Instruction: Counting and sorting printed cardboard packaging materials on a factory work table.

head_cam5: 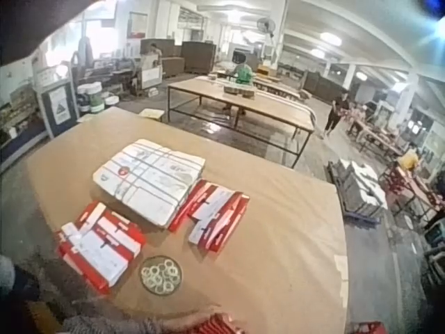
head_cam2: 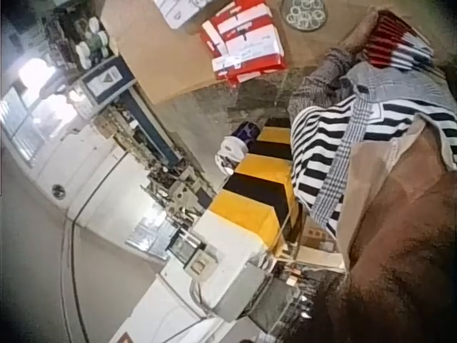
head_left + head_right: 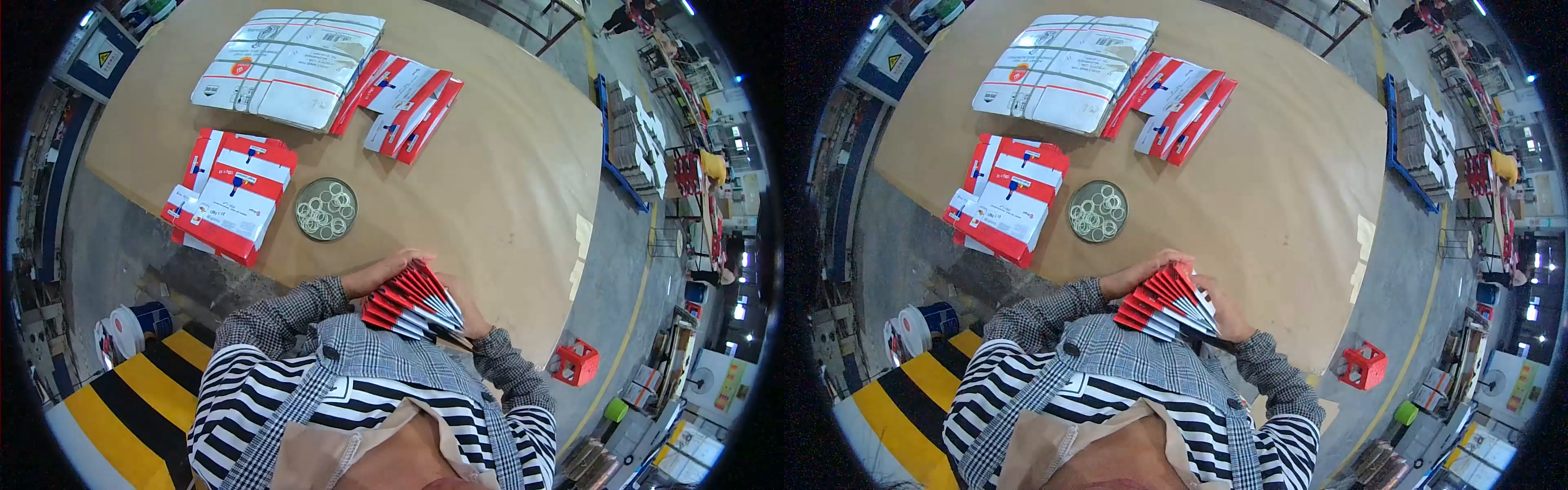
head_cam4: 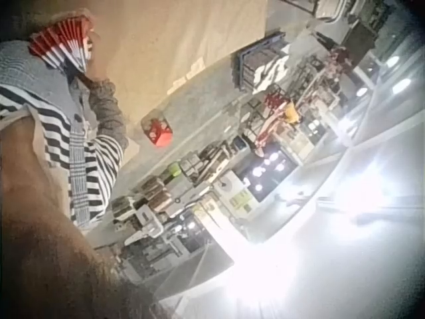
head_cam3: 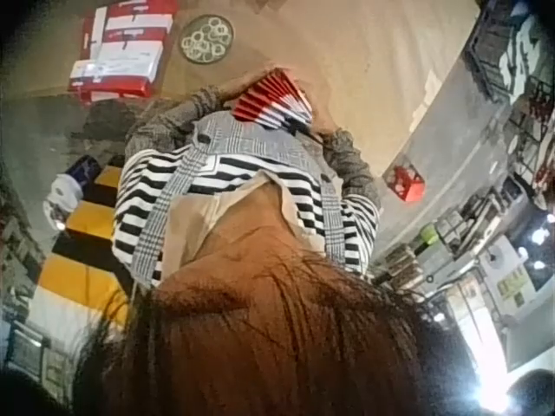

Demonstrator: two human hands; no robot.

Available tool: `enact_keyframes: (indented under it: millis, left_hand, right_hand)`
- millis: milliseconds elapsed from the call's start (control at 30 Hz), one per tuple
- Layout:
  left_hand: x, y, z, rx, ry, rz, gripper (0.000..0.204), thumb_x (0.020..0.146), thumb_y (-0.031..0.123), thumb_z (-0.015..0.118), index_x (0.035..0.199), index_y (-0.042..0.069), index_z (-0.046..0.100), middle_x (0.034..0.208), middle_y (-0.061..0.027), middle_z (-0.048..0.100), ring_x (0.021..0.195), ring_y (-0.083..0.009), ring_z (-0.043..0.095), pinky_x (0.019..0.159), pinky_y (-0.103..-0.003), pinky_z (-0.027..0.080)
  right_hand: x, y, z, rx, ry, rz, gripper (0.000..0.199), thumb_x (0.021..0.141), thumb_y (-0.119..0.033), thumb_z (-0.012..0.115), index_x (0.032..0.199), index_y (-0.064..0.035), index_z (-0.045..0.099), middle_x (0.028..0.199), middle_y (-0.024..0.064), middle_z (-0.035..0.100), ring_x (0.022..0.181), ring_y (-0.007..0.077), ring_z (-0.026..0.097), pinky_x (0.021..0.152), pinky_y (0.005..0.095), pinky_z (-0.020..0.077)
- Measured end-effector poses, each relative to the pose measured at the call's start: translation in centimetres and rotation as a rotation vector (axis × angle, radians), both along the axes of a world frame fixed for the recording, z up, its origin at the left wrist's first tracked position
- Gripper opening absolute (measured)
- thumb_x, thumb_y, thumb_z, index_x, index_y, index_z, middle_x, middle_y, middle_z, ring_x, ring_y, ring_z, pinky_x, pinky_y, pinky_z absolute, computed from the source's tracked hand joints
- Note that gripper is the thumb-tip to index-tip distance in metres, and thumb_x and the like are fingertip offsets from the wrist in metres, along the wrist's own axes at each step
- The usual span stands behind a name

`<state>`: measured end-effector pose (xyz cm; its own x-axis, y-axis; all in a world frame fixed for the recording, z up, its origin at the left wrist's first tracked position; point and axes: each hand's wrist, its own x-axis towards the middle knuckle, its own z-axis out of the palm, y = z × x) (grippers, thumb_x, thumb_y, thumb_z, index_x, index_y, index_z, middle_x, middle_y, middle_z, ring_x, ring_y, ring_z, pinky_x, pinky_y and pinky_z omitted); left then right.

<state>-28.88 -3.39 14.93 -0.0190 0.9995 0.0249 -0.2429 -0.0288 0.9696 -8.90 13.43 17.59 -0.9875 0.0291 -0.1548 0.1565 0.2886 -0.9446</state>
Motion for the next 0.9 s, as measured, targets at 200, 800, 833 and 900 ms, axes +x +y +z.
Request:
enact_keyframes:
  millis: [200,800,833,900]
  left_hand:
    - [0.6,0.2,0.6,-0.029,-0.124,0.129,0.049,0.104,0.033,0.03,0.142,0.003,0.037,0.149,-0.0129,0.034,0.141,-0.0246,0.026,0.118,-0.039,0.015]
    - [-1.7,-1.5,5.9,0.121,0.093,-0.148,0.15,0.041,0.059,0.089,0.151,0.004,0.005,0.151,-0.0134,0.022,0.143,-0.0237,0.02,0.117,-0.039,0.017]
    - [-1.7,-1.5,6.1,0.128,0.092,-0.155,0.15,0.041,0.059,0.089,0.151,0.004,0.005,0.151,-0.0134,0.022,0.143,-0.0237,0.02,0.117,-0.039,0.017]
    - [-1.7,-1.3,6.7,0.141,-0.094,-0.183,0.147,0.04,0.065,0.086,0.151,0.003,0.011,0.146,-0.0154,0.028,0.138,-0.0269,0.028,0.115,-0.04,0.021]
  right_hand:
    - [-0.6,-0.5,2.4,0.077,0.091,0.008,0.083,0.075,-0.023,0.077,0.145,-0.0059,0.034,0.143,0.0188,0.04,0.131,0.0349,0.041,0.109,0.042,0.0327]
    - [-0.4,0.0,1.9,0.095,-0.009,0.122,0.081,0.075,-0.007,0.067,0.147,-0.0058,0.03,0.145,0.021,0.037,0.132,0.0371,0.04,0.11,0.0395,0.0348]
    - [-0.1,0.0,2.1,0.108,0.016,0.104,0.079,0.075,-0.009,0.067,0.147,-0.0064,0.033,0.143,0.0222,0.041,0.129,0.0386,0.044,0.107,0.04,0.0373]
    - [0.9,0.3,2.3,0.173,-0.019,0.096,0.076,0.076,-0.008,0.066,0.146,-0.0074,0.035,0.141,0.0226,0.044,0.128,0.0389,0.046,0.106,0.0401,0.0393]
